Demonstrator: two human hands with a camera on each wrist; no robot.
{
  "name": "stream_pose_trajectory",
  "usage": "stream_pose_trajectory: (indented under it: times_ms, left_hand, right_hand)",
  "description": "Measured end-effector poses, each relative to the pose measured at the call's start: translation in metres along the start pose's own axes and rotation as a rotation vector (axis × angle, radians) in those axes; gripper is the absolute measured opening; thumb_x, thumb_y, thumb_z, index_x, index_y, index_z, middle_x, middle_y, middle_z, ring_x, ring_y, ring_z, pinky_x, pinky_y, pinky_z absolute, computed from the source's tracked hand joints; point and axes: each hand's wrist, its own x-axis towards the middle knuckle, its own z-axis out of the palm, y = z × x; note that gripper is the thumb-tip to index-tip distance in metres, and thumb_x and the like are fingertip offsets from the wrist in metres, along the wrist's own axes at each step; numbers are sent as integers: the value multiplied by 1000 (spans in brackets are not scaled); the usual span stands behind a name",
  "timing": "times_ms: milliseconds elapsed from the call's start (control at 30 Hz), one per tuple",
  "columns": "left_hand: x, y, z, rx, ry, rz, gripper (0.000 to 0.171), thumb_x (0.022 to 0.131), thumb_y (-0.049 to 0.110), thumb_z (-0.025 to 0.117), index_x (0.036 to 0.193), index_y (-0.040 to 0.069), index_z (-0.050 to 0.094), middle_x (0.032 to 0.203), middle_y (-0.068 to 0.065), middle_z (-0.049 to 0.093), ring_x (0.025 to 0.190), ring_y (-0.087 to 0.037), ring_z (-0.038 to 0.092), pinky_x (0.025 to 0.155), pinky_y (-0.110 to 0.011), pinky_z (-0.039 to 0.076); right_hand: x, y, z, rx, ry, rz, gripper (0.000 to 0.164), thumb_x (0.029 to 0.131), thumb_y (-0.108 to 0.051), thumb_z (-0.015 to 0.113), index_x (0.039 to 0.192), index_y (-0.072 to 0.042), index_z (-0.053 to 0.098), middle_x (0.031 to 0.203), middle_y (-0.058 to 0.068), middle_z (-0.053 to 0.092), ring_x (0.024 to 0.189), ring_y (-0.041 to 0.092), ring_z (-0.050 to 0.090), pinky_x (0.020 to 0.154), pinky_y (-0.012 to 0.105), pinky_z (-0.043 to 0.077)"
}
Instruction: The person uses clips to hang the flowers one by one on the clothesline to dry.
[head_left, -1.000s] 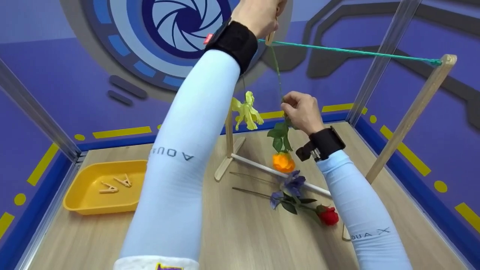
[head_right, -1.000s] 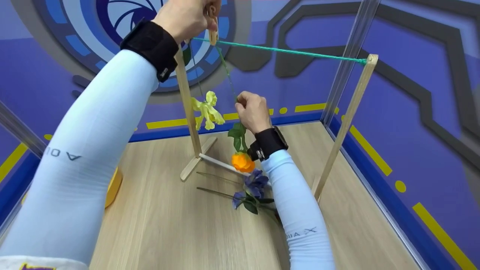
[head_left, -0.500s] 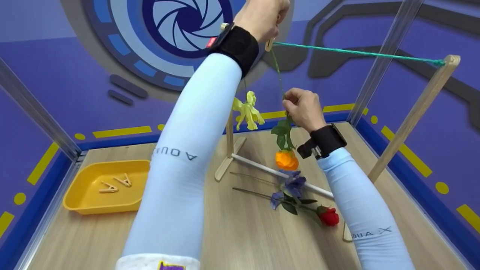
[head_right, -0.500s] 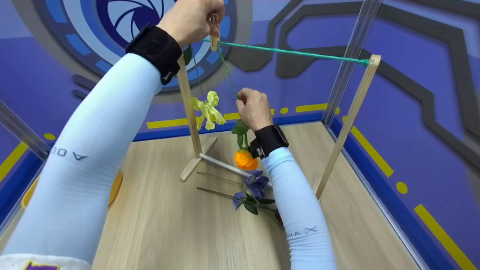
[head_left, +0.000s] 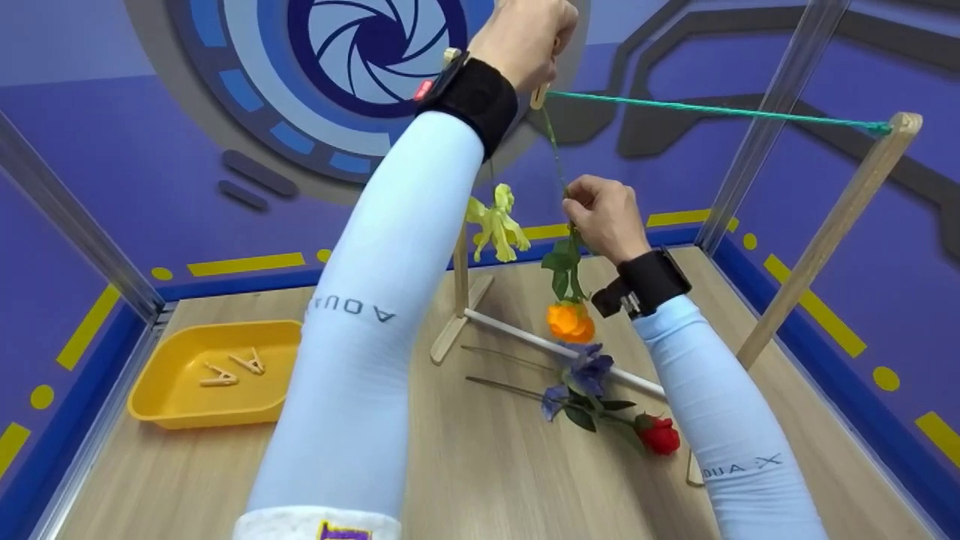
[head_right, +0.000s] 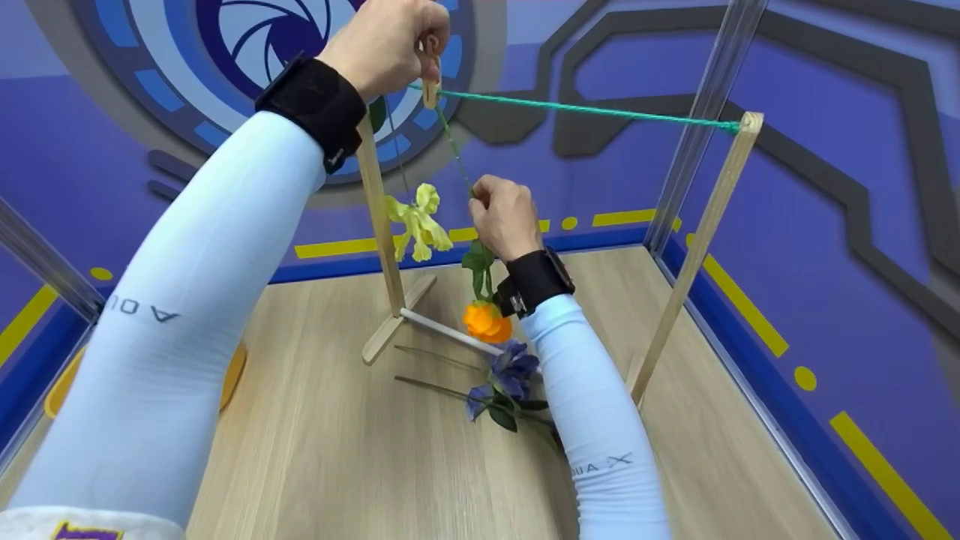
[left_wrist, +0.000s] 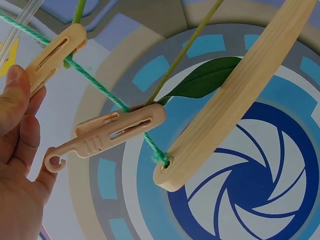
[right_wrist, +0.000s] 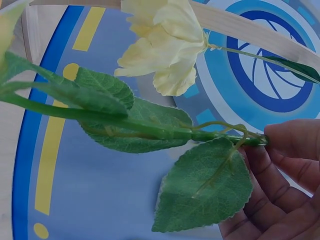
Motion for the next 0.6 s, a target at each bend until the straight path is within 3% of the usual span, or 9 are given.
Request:
stream_pose_trajectory:
  times_ms: [200, 267, 400, 600]
  left_hand:
    - [2, 0, 0, 15, -7, 8, 31, 97, -4, 57, 80, 18, 41, 85, 6, 36, 107, -20, 50, 109, -35, 36]
    - [2, 0, -1, 37, -13, 13, 26, 98, -3, 56, 84, 16, 46, 88, 4, 43, 112, -22, 52, 114, -37, 32]
    - [1, 0, -2, 100, -17, 28, 11, 100, 1, 53, 100, 10, 60, 107, -6, 63, 125, -26, 55, 122, -42, 26]
    - [0, 1, -3, 132, -16, 34, 29, 106, 5, 48, 127, 10, 67, 131, -6, 67, 131, -24, 54, 127, -46, 16]
  right_hand:
    - [0, 1, 0, -10, 20, -40, 12, 97, -5, 65, 100, 4, 73, 93, 23, 71, 84, 36, 63, 77, 40, 47]
    - [0, 2, 0, -6, 17, -34, 13, 98, -5, 65, 101, 5, 73, 92, 23, 71, 83, 35, 62, 76, 38, 47]
    - [1, 1, 0, 2, 9, -19, 14, 98, -6, 65, 102, 4, 73, 92, 22, 71, 82, 33, 62, 74, 36, 46]
    - [2, 0, 3, 16, 10, -12, 14, 99, -6, 65, 103, 4, 73, 93, 22, 71, 82, 32, 63, 75, 36, 47]
